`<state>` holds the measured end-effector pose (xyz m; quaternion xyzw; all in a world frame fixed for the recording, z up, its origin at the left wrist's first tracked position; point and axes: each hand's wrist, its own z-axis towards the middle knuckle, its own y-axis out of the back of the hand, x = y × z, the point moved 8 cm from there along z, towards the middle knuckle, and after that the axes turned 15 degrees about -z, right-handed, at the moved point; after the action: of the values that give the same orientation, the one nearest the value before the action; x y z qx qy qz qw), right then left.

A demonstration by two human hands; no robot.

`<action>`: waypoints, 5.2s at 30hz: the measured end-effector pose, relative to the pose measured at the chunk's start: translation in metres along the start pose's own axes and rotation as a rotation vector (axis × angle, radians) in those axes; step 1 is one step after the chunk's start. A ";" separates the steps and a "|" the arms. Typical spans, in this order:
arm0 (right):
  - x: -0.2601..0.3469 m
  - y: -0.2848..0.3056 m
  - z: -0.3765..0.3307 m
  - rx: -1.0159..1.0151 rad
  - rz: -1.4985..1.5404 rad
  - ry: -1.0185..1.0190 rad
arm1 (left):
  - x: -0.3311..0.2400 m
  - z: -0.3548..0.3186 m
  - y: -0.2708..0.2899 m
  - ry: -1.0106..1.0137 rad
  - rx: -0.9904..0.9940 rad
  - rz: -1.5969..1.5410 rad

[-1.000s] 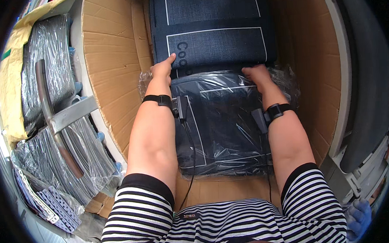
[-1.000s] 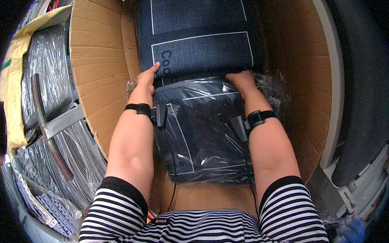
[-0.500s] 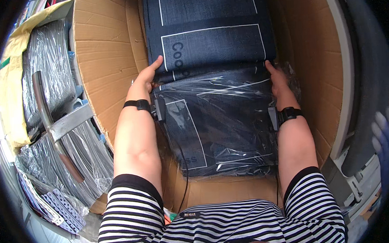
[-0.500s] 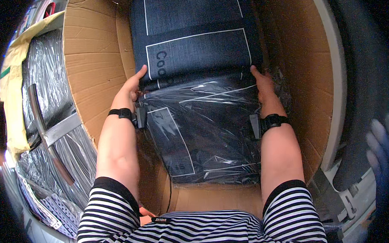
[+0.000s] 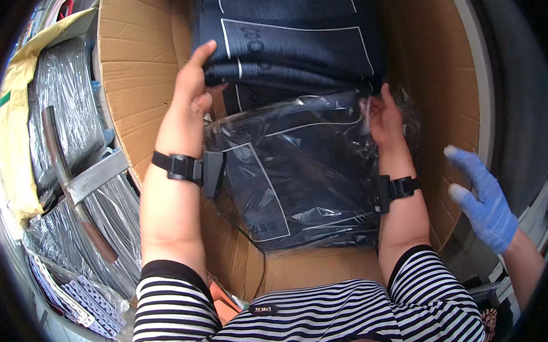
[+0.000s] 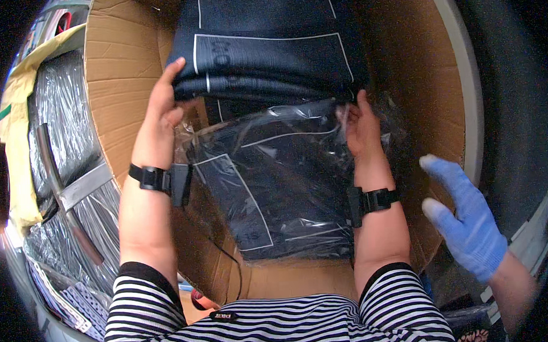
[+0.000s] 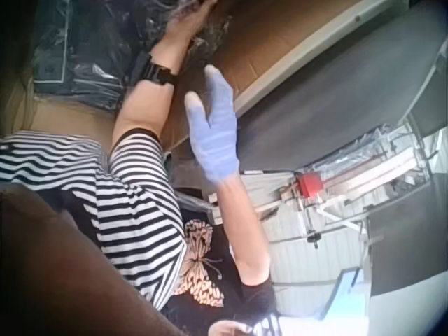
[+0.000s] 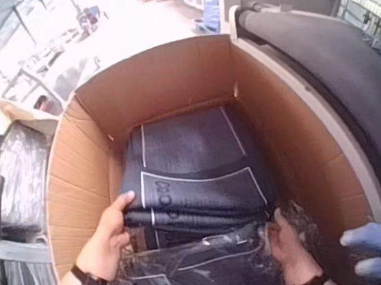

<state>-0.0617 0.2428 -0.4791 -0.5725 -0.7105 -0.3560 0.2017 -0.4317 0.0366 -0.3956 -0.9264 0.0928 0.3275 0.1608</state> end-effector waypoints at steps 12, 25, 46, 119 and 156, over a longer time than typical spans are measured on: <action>0.015 0.025 0.010 -0.089 -0.488 0.469 | 0.052 0.008 0.013 0.078 -0.016 -0.056; -0.009 -0.016 -0.100 0.331 -1.423 0.679 | 0.093 0.014 0.088 -0.027 -0.045 -0.584; -0.028 -0.155 -0.094 0.728 0.925 -0.483 | 0.090 -0.002 -0.035 -0.030 -0.095 -0.798; 0.133 0.195 -0.328 0.786 -0.394 0.194 | -0.018 -0.384 0.076 -0.077 0.358 0.026; 0.035 0.592 -0.571 0.001 0.292 0.466 | 0.007 -0.638 -0.190 -0.272 1.213 0.525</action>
<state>0.4269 -0.1011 0.0877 -0.5714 -0.5549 -0.4449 0.4094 -0.0057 -0.0163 0.1135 -0.5695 0.4614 0.3593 0.5777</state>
